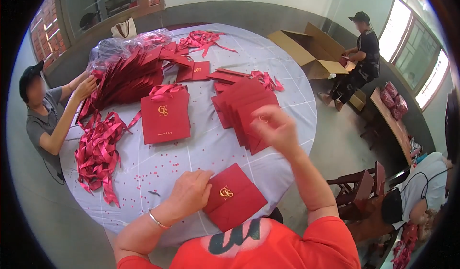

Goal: The person assembles gift bags by threading ribbon handles through the bag slits and folding the bags by hand, then arranges the bags and ribbons on the table.

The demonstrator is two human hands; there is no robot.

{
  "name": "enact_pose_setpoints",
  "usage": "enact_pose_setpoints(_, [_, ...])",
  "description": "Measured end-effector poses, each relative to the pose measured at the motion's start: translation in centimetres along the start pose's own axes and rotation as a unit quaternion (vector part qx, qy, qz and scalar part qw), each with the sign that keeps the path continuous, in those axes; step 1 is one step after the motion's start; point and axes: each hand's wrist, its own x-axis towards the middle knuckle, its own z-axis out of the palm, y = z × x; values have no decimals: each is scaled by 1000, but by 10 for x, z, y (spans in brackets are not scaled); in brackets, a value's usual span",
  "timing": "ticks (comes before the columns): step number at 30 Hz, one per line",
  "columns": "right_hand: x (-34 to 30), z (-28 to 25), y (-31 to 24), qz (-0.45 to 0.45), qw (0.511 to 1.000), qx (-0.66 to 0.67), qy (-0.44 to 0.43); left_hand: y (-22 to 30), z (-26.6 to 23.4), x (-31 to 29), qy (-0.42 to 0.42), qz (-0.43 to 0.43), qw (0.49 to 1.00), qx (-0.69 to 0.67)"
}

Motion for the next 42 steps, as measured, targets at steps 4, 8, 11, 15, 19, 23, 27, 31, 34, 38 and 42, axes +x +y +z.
enact_pose_setpoints(4, [54,-63,79,105,977,-101,155,1,3,3,-1,-13,1000,6])
enact_pose_setpoints(8, [79,-85,179,159,969,-149,117,-1,5,6,1,-37,999,37])
enact_pose_setpoints(11, [95,-82,214,157,971,-164,76,-5,6,6,5,-40,999,26])
enact_pose_setpoints(15, [116,-63,224,144,964,-220,-34,-5,2,6,-39,-91,995,28])
enact_pose_setpoints(19, [127,-60,246,212,954,-200,-66,-12,7,4,-39,-106,993,-32])
enact_pose_setpoints(23, [129,-56,240,238,955,-170,-44,-11,1,7,-52,-172,968,-177])
enact_pose_setpoints(27, [142,-60,191,190,977,39,92,-16,-5,7,-92,-289,897,-321])
enact_pose_setpoints(31, [160,-76,140,127,975,133,126,-16,-12,13,-89,-288,894,-332])
enact_pose_setpoints(34, [166,-73,102,93,974,180,98,-24,-12,14,-93,-280,913,-283])
enact_pose_setpoints(38, [155,-58,37,48,960,266,77,-45,3,3,-76,-255,919,-290])
enact_pose_setpoints(42, [112,-33,-31,81,964,252,-26,-38,-6,2,-92,-268,926,-250])
